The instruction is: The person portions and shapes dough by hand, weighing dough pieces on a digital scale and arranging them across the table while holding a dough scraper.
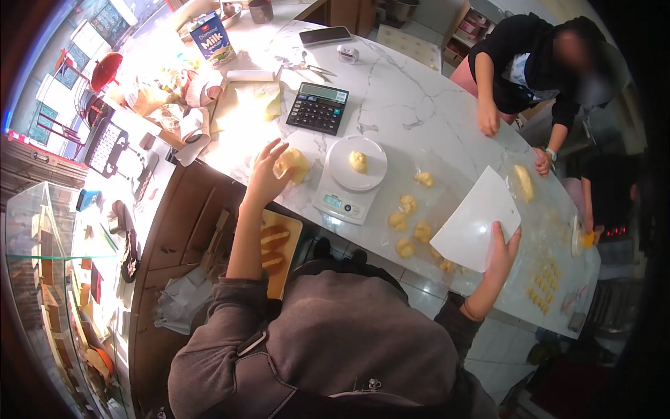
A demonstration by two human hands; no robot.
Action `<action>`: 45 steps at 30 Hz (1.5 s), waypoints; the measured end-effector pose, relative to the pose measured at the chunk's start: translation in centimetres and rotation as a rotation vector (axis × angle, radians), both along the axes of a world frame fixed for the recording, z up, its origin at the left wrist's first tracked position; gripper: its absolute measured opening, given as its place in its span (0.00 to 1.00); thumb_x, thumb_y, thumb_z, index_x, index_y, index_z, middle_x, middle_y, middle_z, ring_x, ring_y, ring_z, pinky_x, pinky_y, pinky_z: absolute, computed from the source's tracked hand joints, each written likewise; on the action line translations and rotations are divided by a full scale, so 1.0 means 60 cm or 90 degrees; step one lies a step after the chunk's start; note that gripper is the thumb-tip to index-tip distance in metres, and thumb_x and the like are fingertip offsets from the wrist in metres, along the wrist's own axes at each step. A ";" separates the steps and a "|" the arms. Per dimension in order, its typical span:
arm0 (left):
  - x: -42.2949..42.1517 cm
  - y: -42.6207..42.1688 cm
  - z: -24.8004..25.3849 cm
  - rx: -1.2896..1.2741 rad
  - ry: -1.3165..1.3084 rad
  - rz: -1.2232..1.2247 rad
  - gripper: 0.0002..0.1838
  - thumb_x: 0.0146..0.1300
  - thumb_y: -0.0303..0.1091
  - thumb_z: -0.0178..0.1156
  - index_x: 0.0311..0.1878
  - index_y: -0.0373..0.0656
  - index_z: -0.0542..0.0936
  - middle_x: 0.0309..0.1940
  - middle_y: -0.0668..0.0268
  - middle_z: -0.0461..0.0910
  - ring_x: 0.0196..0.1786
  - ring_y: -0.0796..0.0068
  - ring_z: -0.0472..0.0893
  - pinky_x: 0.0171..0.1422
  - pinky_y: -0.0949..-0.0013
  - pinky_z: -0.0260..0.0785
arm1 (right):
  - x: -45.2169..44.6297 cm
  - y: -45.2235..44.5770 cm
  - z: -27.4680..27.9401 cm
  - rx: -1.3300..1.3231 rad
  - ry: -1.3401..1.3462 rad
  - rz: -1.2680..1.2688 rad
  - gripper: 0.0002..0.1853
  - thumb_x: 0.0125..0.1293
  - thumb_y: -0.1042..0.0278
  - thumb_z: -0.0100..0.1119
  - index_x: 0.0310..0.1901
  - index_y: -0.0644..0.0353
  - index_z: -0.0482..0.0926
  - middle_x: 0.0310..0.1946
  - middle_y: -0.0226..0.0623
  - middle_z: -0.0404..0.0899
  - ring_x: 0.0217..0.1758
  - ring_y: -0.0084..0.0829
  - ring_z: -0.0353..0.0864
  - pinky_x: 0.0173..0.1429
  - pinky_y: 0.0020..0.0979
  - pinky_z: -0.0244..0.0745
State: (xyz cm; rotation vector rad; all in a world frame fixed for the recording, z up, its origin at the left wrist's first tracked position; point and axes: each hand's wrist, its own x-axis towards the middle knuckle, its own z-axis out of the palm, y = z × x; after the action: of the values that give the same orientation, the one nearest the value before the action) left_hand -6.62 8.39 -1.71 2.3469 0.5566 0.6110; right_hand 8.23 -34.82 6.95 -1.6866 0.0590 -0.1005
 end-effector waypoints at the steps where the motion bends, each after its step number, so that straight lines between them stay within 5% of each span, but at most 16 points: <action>1: -0.008 0.001 0.000 -0.004 -0.024 0.019 0.17 0.52 0.28 0.60 0.48 0.40 0.78 0.51 0.59 0.75 0.53 0.57 0.74 0.57 0.62 0.66 | -0.004 0.006 0.008 0.001 0.005 -0.006 0.30 0.60 0.72 0.58 0.63 0.63 0.58 0.56 0.39 0.67 0.56 0.29 0.67 0.60 0.29 0.62; 9: -0.077 0.029 -0.047 -0.150 -0.129 0.210 0.14 0.55 0.21 0.53 0.46 0.37 0.78 0.41 0.53 0.78 0.40 0.67 0.80 0.44 0.70 0.74 | -0.018 0.085 0.036 0.033 0.017 0.111 0.29 0.60 0.73 0.56 0.63 0.64 0.58 0.55 0.38 0.67 0.56 0.28 0.68 0.60 0.28 0.62; 17: -0.039 0.023 -0.075 -0.117 0.027 0.179 0.27 0.50 0.24 0.57 0.58 0.41 0.70 0.46 0.50 0.75 0.49 0.58 0.76 0.49 0.66 0.70 | -0.026 0.163 0.037 0.046 0.035 0.216 0.30 0.60 0.73 0.57 0.63 0.64 0.58 0.55 0.38 0.68 0.56 0.27 0.67 0.60 0.28 0.61; 21: -0.036 0.000 -0.014 -0.005 -0.176 0.128 0.18 0.51 0.23 0.59 0.48 0.40 0.77 0.40 0.54 0.76 0.42 0.61 0.76 0.44 0.67 0.70 | -0.035 0.169 0.036 0.009 0.018 0.198 0.30 0.59 0.73 0.57 0.62 0.64 0.58 0.55 0.38 0.67 0.56 0.28 0.67 0.61 0.29 0.60; 29: -0.021 -0.001 -0.058 -0.002 -0.178 0.126 0.05 0.53 0.26 0.61 0.34 0.37 0.80 0.30 0.61 0.78 0.29 0.64 0.78 0.35 0.69 0.70 | -0.052 0.154 0.035 0.026 0.016 0.162 0.30 0.59 0.73 0.57 0.62 0.64 0.59 0.54 0.38 0.68 0.56 0.28 0.68 0.61 0.29 0.61; 33: -0.034 0.019 -0.020 -0.060 -0.091 0.111 0.06 0.49 0.25 0.60 0.32 0.37 0.80 0.26 0.60 0.78 0.28 0.71 0.78 0.34 0.72 0.70 | -0.055 0.135 0.032 0.030 0.025 0.137 0.30 0.59 0.73 0.57 0.62 0.64 0.59 0.54 0.38 0.68 0.55 0.28 0.68 0.60 0.29 0.61; 36: -0.028 0.024 0.014 -0.200 -0.070 0.180 0.04 0.49 0.24 0.58 0.30 0.37 0.80 0.25 0.64 0.78 0.27 0.75 0.77 0.34 0.73 0.69 | -0.055 0.124 0.031 0.017 0.019 0.104 0.30 0.59 0.73 0.58 0.62 0.64 0.59 0.54 0.38 0.68 0.55 0.28 0.68 0.60 0.29 0.61; 37: -0.021 0.033 0.016 -0.360 -0.074 0.182 0.06 0.51 0.24 0.57 0.33 0.36 0.80 0.27 0.65 0.79 0.30 0.79 0.76 0.37 0.75 0.69 | -0.054 0.117 0.029 0.017 0.018 0.097 0.30 0.59 0.73 0.58 0.62 0.64 0.59 0.54 0.38 0.68 0.55 0.28 0.68 0.60 0.29 0.61; 40: -0.014 0.062 0.009 -0.532 -0.236 0.140 0.08 0.54 0.25 0.56 0.37 0.34 0.78 0.30 0.63 0.79 0.35 0.78 0.77 0.41 0.76 0.68 | -0.056 0.108 0.028 0.011 0.025 0.073 0.30 0.59 0.73 0.57 0.62 0.64 0.59 0.54 0.38 0.68 0.55 0.28 0.68 0.60 0.28 0.61; 45: 0.004 0.030 0.074 -0.462 -0.220 0.050 0.15 0.54 0.24 0.61 0.46 0.33 0.73 0.34 0.60 0.79 0.38 0.75 0.79 0.44 0.76 0.71 | -0.053 0.084 0.024 0.030 0.036 0.066 0.30 0.59 0.73 0.57 0.62 0.63 0.59 0.54 0.38 0.68 0.55 0.28 0.68 0.60 0.28 0.61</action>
State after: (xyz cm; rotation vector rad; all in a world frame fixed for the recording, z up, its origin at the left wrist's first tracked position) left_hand -6.36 10.17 2.74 1.5094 0.5867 0.6875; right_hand 5.06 -29.78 8.40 -1.6420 0.0159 0.0259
